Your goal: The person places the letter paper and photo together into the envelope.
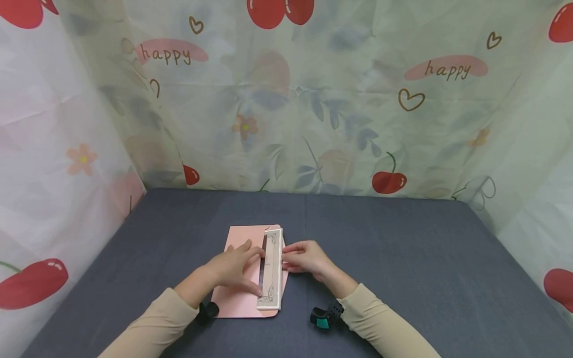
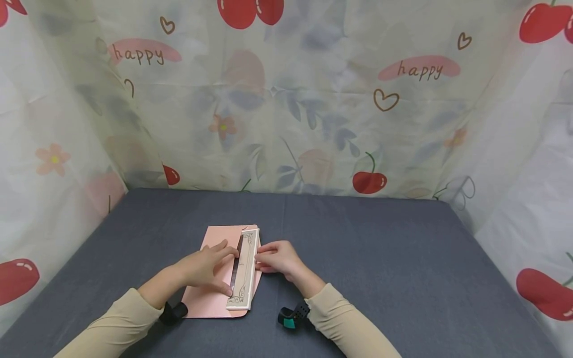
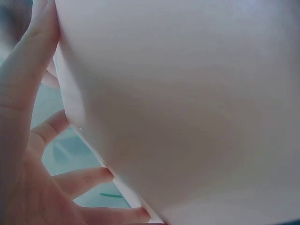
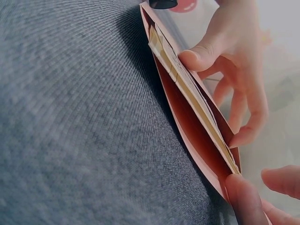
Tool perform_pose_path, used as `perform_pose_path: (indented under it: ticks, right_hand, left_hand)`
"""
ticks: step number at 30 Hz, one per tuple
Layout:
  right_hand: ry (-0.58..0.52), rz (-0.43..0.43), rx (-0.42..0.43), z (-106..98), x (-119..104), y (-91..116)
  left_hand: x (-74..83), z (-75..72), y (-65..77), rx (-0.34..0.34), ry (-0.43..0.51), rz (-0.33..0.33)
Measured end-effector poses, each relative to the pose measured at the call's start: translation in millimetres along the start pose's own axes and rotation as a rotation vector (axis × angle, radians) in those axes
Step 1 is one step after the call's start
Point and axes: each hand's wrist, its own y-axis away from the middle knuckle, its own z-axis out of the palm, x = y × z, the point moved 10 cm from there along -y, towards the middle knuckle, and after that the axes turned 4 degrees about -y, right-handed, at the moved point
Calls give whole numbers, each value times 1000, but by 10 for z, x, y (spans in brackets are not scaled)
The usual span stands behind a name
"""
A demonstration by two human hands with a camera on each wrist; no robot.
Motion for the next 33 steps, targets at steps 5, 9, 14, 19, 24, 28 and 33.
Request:
perform_pose_path:
  ticks: [5,9,14,19,24,28,33]
  right_hand:
    - [12,-2,-3,2,-14,13]
    - [18,-3,-5,9,-27,23]
    - [13,1,-13,23,-17,16]
    - [8,5,-18,37,-2,12]
    - [5,11,-17,43,1,8]
    - [-9,18,-23,55,12,3]
    - [-21,18,-30,68,23,-7]
  left_hand:
    - [14,-4,7,5,5,7]
    - [18,-13,10,11,3,6]
    - [6,-15,4,16,-7,-1]
    - [19,-14,11,14,-2,8]
    - [24,-23,18,6,5,-1]
    - [21,-23,18,5,6,-3]
    - [18,-22,14,11,0,4]
